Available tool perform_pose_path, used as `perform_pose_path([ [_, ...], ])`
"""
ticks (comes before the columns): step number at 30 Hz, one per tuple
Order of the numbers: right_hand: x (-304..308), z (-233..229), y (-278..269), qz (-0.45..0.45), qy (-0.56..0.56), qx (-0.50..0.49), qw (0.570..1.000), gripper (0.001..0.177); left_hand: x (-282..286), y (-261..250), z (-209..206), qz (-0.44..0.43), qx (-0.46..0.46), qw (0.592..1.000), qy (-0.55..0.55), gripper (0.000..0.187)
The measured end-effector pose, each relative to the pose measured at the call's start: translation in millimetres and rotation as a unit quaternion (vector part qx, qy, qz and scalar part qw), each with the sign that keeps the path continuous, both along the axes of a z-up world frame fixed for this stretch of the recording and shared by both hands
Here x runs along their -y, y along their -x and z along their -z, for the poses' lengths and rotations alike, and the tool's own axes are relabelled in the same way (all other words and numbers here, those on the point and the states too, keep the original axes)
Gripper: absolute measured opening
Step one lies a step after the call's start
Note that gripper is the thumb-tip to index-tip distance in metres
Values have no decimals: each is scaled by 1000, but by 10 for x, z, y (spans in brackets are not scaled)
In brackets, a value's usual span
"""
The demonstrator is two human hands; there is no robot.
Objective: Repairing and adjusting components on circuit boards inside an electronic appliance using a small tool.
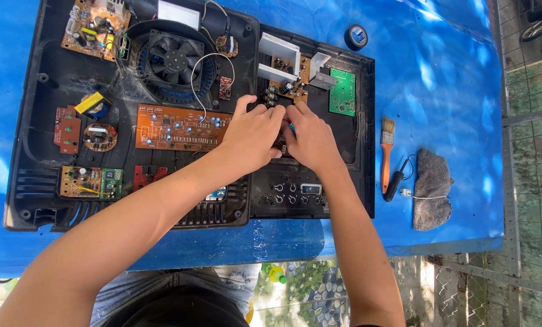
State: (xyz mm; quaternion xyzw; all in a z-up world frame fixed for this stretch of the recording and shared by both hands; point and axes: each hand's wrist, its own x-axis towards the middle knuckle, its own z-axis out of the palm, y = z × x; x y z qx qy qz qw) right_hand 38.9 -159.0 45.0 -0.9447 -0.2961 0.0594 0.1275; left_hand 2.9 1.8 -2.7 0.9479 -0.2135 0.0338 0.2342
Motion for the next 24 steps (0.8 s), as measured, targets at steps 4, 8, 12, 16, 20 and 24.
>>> perform_pose_path([
  [4, 53, 35, -75, 11, -19, -29, 999, 7, 2, 4, -5, 2, 1, 1000, 0, 73],
  [8, 56, 23, -170, -17, 7, -47, 999, 5, 1, 3, -10, 0, -2, 1000, -7, 74],
  [12, 2, -134, -212, -73, 73, -47, 994, 7, -4, 8, -35, 1, -9, 1000, -9, 76],
  [16, -39, -232, -247, -89, 60, -84, 991, 16, 0, 6, -36, -1, -17, 1000, -9, 76],
  [20, -25, -159, -334, -95, 63, -109, 987, 27, -13, 20, -64, 2, -20, 1000, -12, 73],
  [24, -14, -170, -317, -92, 44, -126, 987, 20, -17, 17, -68, 1, -28, 1000, -15, 72],
])
